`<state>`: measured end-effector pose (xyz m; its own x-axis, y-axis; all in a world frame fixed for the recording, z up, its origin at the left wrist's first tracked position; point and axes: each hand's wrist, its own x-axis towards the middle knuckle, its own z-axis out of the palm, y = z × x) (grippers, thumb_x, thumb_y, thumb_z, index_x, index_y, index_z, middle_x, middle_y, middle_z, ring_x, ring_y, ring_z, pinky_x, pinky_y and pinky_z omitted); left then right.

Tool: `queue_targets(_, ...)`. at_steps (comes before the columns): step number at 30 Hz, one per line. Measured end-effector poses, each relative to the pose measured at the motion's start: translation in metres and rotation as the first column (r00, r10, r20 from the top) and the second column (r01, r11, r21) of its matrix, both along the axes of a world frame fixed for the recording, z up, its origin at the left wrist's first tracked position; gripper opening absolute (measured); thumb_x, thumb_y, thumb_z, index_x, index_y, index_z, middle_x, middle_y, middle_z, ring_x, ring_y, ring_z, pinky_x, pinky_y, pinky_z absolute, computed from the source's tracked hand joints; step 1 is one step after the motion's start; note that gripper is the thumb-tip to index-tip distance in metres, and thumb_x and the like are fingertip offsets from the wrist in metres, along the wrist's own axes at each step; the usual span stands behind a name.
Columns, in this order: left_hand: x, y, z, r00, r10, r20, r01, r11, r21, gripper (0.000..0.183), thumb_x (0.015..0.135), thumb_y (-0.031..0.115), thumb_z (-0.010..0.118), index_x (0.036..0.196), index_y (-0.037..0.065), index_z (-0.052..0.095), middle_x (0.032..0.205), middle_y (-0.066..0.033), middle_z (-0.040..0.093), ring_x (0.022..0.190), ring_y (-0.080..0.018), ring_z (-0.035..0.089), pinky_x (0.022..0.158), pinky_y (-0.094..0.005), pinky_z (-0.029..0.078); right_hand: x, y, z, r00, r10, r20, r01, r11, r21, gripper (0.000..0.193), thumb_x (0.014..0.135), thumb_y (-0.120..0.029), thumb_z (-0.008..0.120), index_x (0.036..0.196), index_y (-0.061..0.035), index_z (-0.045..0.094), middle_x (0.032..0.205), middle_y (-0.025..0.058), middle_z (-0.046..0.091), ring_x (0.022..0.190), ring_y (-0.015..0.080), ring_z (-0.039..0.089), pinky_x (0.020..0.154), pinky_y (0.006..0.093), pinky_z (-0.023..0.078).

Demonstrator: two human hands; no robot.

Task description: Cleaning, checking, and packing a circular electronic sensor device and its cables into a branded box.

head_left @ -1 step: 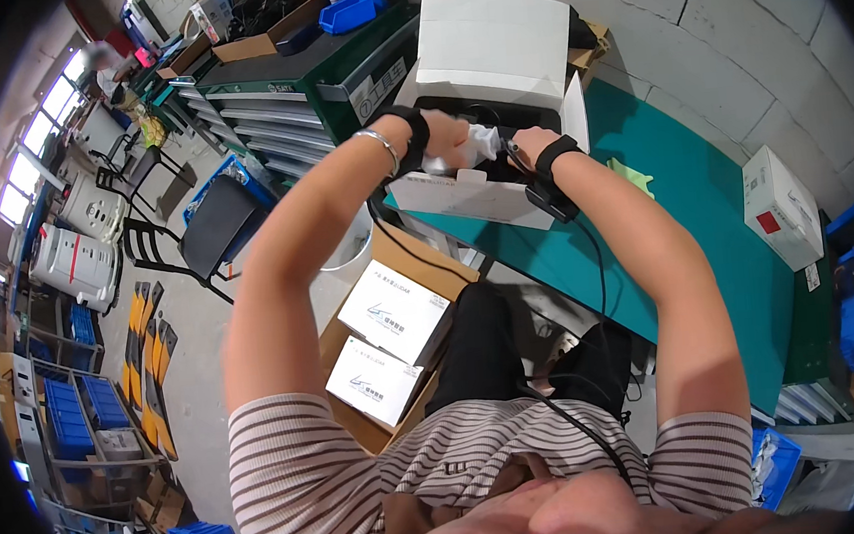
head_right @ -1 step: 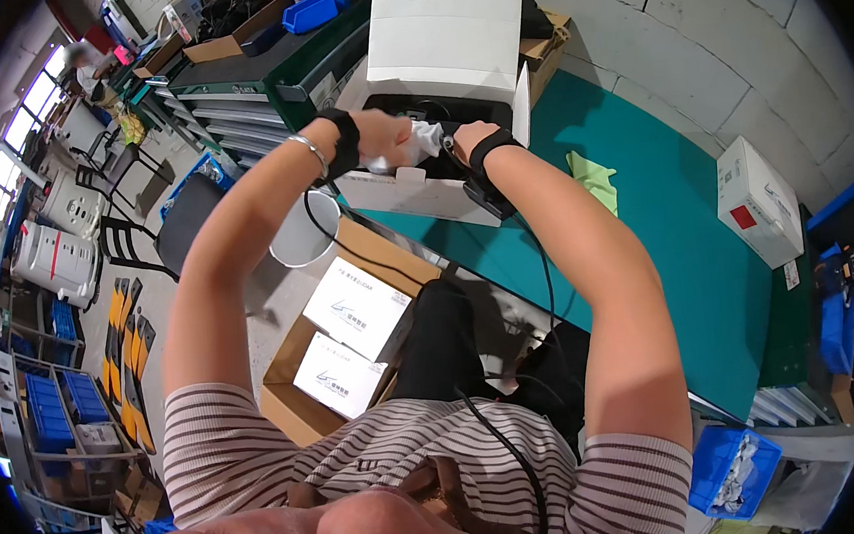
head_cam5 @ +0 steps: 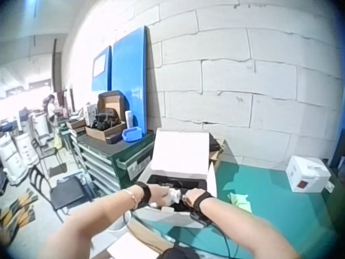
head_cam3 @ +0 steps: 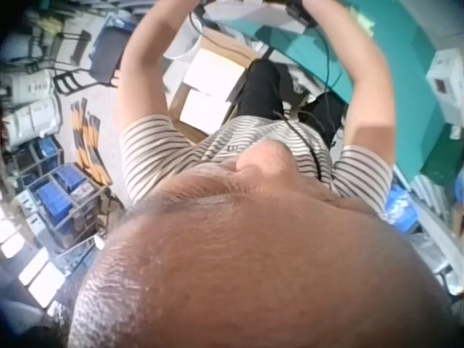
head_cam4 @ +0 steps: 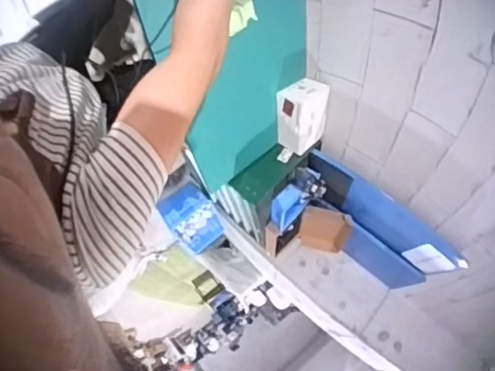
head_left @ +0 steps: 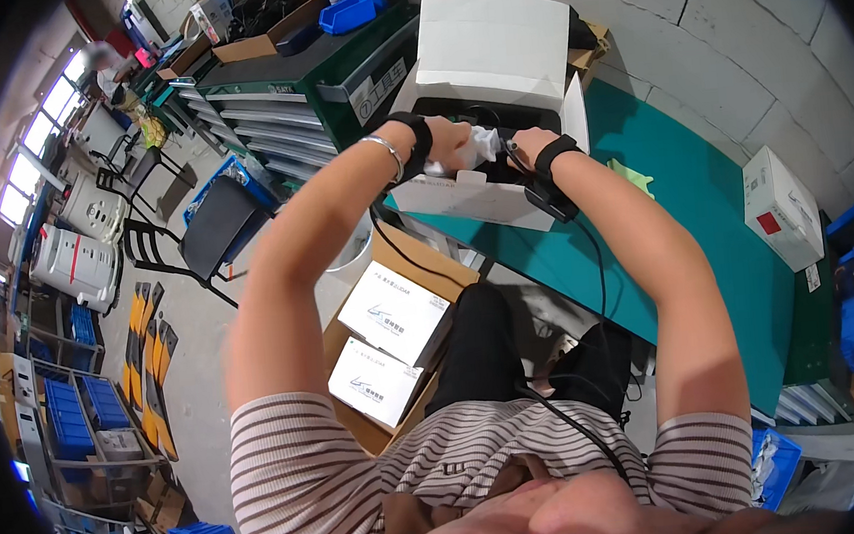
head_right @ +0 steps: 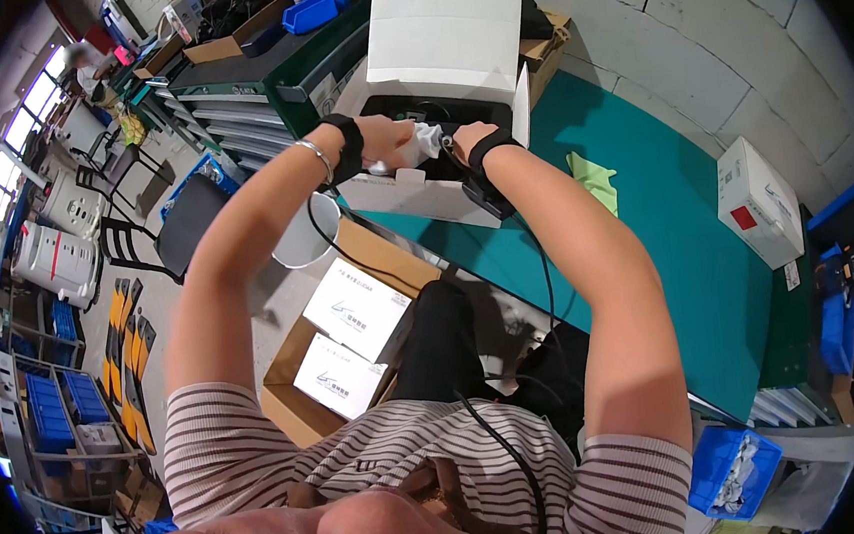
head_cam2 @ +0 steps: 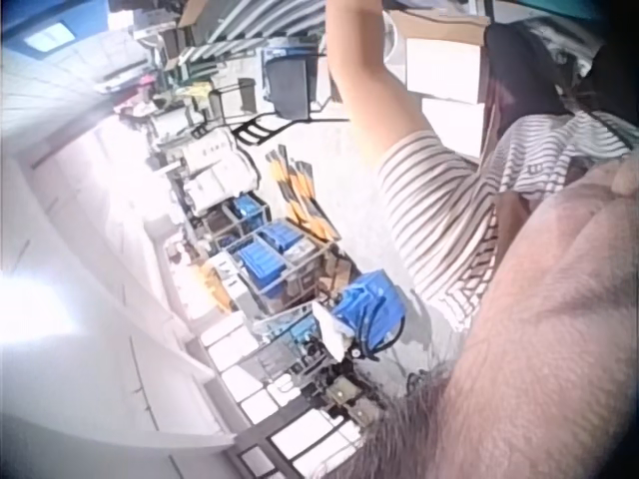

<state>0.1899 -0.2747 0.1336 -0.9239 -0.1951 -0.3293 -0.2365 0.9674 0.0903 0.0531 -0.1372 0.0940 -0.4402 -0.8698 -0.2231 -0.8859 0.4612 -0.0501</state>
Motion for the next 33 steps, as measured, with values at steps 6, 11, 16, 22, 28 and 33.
queue_targets(6,-0.007,-0.006,-0.017,0.999,0.021,0.034,-0.024,0.995,0.099,0.045,0.079,0.039,0.071,0.097,0.009,0.044,0.076,-0.0141,0.062,0.059,-0.0245,0.062,0.050,-0.0326,0.047,-0.001,0.003,0.001,0.996,0.078,0.053,-0.076,0.996,-0.047,0.036,0.074,-0.033,0.061,0.092,-0.0028,0.070,0.095,0.0223,0.067,0.091,0.0380,0.066,0.079,0.0426,0.054)
queue_targets(11,-0.017,-0.012,-0.012,0.993,-0.114,0.008,0.113,0.991,0.067,0.042,0.076,0.039,0.072,0.101,0.007,0.061,0.086,-0.0118,0.067,0.070,-0.0236,0.065,0.060,-0.0350,0.050,-0.015,-0.011,-0.028,0.998,0.060,-0.022,-0.061,0.998,-0.030,0.038,0.079,-0.035,0.060,0.095,-0.0024,0.070,0.099,0.0216,0.067,0.093,0.0361,0.066,0.081,0.0427,0.053)
queue_targets(16,-0.017,0.032,0.021,0.948,0.318,0.002,-0.260,0.771,0.581,0.059,0.087,0.058,0.050,0.084,0.001,0.063,0.068,-0.0068,0.059,0.051,-0.0138,0.052,0.048,-0.0254,0.043,-0.007,-0.020,-0.021,0.994,0.083,-0.069,-0.077,0.993,0.085,0.031,0.082,-0.022,0.050,0.101,-0.0086,0.071,0.104,0.0132,0.069,0.097,0.0313,0.066,0.082,0.0385,0.053)
queue_targets(22,-0.015,0.024,0.004,0.956,0.266,0.124,-0.286,0.751,0.596,0.034,0.086,0.031,0.068,0.087,-0.002,0.058,0.057,-0.0029,0.053,0.047,-0.0080,0.048,0.041,-0.0210,0.035,0.001,-0.007,-0.007,0.999,0.037,0.006,-0.037,0.999,0.036,0.043,0.082,-0.040,0.056,0.103,-0.0056,0.070,0.105,0.0185,0.067,0.098,0.0327,0.065,0.085,0.0379,0.052)
queue_targets(28,-0.013,0.026,-0.010,0.939,0.341,0.042,-0.299,0.749,0.592,0.032,0.083,0.024,0.071,0.093,-0.005,0.062,0.064,-0.0067,0.062,0.052,-0.0106,0.056,0.045,-0.0225,0.040,-0.023,0.003,0.005,0.954,0.212,0.214,-0.228,0.972,0.055,0.077,0.073,-0.067,0.058,0.105,0.0024,0.067,0.101,0.0229,0.067,0.099,0.0356,0.063,0.085,0.0388,0.050)
queue_targets(33,-0.017,0.028,-0.013,0.923,0.384,-0.004,-0.334,0.808,0.485,0.029,0.083,0.026,0.069,0.086,-0.003,0.065,0.063,-0.0066,0.064,0.053,-0.0114,0.059,0.048,-0.0251,0.045,-0.025,0.032,0.022,0.841,0.202,0.502,-0.211,0.977,-0.040,0.031,0.090,-0.022,0.061,0.104,0.0062,0.062,0.080,0.0123,0.068,0.068,0.0175,0.069,0.064,0.0307,0.054)
